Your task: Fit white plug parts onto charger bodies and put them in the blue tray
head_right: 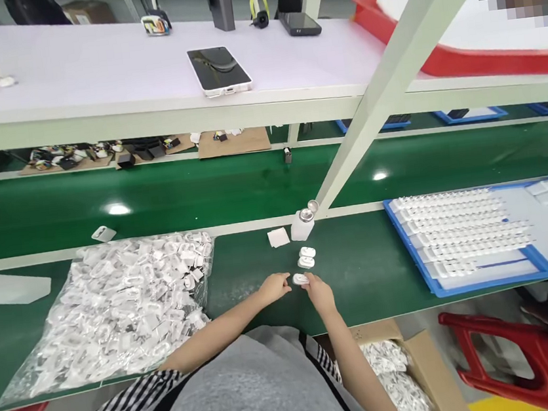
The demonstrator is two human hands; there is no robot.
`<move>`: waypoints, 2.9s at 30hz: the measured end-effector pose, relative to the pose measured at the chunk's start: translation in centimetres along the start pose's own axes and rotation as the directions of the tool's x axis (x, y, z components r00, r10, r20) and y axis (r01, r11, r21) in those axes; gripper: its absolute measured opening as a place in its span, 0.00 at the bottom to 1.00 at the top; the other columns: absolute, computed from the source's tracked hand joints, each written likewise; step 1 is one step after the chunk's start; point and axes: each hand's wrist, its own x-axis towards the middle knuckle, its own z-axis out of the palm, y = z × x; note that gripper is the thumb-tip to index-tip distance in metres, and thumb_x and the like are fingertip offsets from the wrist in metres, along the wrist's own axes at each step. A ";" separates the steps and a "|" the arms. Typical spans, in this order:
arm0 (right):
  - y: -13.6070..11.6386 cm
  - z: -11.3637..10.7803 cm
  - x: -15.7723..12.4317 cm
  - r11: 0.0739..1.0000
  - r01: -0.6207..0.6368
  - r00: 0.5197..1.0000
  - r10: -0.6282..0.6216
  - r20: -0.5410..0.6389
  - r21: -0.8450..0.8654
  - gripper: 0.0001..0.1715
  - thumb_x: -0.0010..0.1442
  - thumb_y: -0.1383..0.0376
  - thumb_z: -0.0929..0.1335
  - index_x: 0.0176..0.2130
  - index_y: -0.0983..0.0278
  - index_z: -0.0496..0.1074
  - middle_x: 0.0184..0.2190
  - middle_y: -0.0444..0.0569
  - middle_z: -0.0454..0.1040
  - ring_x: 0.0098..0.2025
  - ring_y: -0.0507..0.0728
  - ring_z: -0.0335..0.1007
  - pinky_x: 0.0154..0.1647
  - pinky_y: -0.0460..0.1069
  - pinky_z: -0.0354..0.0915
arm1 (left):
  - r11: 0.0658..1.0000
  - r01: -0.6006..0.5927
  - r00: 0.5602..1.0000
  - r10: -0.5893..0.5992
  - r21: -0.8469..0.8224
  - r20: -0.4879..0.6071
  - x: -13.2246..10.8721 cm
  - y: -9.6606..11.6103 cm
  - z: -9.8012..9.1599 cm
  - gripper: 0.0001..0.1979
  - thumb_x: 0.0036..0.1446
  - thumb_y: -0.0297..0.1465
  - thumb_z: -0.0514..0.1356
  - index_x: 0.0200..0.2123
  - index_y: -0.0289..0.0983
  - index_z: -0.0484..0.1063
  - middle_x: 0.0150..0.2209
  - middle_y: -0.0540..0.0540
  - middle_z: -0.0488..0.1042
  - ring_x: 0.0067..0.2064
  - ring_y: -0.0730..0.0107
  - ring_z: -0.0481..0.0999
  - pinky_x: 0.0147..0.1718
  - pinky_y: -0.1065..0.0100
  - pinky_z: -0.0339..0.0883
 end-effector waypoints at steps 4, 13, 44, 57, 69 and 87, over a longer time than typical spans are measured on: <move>2.1 0.0 0.0 0.992 -0.077 0.988 0.089 -0.123 0.104 0.16 0.49 0.68 0.61 0.41 0.66 0.61 0.31 0.51 0.69 0.33 0.56 0.66 0.28 0.46 0.60 | 0.989 0.035 0.999 -0.035 -0.141 0.002 -1.2 -2.8 0.5 0.16 0.46 0.28 0.53 0.41 0.32 0.64 0.30 0.47 0.72 0.34 0.69 0.69 0.34 0.72 0.60; 1.2 1.2 0.5 0.929 -0.235 0.948 0.284 -0.144 0.285 0.15 0.47 0.59 0.60 0.33 0.67 0.63 0.25 0.50 0.70 0.27 0.57 0.67 0.26 0.47 0.59 | 0.785 0.231 0.818 -0.476 -0.574 -0.322 -8.3 -12.9 -5.1 0.13 0.43 0.32 0.53 0.34 0.34 0.67 0.29 0.47 0.71 0.31 0.70 0.70 0.32 0.72 0.61; -21.4 10.8 4.8 0.699 0.607 0.677 -0.704 0.213 0.378 0.16 0.46 0.70 0.61 0.39 0.64 0.61 0.37 0.52 0.61 0.36 0.56 0.63 0.33 0.48 0.62 | 0.580 0.684 0.230 -0.747 -0.442 -0.624 -11.1 -26.8 -20.4 0.19 0.46 0.23 0.50 0.45 0.30 0.56 0.45 0.39 0.61 0.47 0.65 0.59 0.43 0.69 0.52; -7.2 8.2 4.3 0.552 -0.259 0.944 -0.028 0.327 0.793 0.21 0.35 0.54 0.67 0.28 0.65 0.62 0.18 0.42 0.65 0.18 0.52 0.60 0.19 0.47 0.60 | 0.724 0.666 0.556 -0.640 -0.176 -0.531 -5.0 -23.1 -21.3 0.16 0.49 0.28 0.49 0.43 0.35 0.58 0.40 0.40 0.62 0.44 0.60 0.60 0.38 0.64 0.57; -7.2 4.3 1.9 0.759 0.072 0.944 -0.262 0.202 0.647 0.15 0.37 0.63 0.64 0.30 0.65 0.65 0.27 0.47 0.69 0.30 0.56 0.64 0.32 0.51 0.61 | 0.990 0.076 0.918 -0.116 -0.118 -0.380 -7.0 -8.7 1.1 0.18 0.45 0.26 0.51 0.43 0.41 0.60 0.40 0.48 0.63 0.42 0.68 0.61 0.38 0.69 0.59; -11.2 0.9 1.3 0.830 0.469 0.875 -0.390 0.288 -0.302 0.07 0.53 0.64 0.59 0.34 0.64 0.60 0.26 0.49 0.70 0.30 0.56 0.66 0.24 0.45 0.54 | 0.914 0.006 0.805 -0.245 -0.406 -0.540 -7.8 -8.2 2.7 0.13 0.42 0.25 0.55 0.36 0.36 0.65 0.37 0.48 0.68 0.41 0.69 0.65 0.41 0.70 0.57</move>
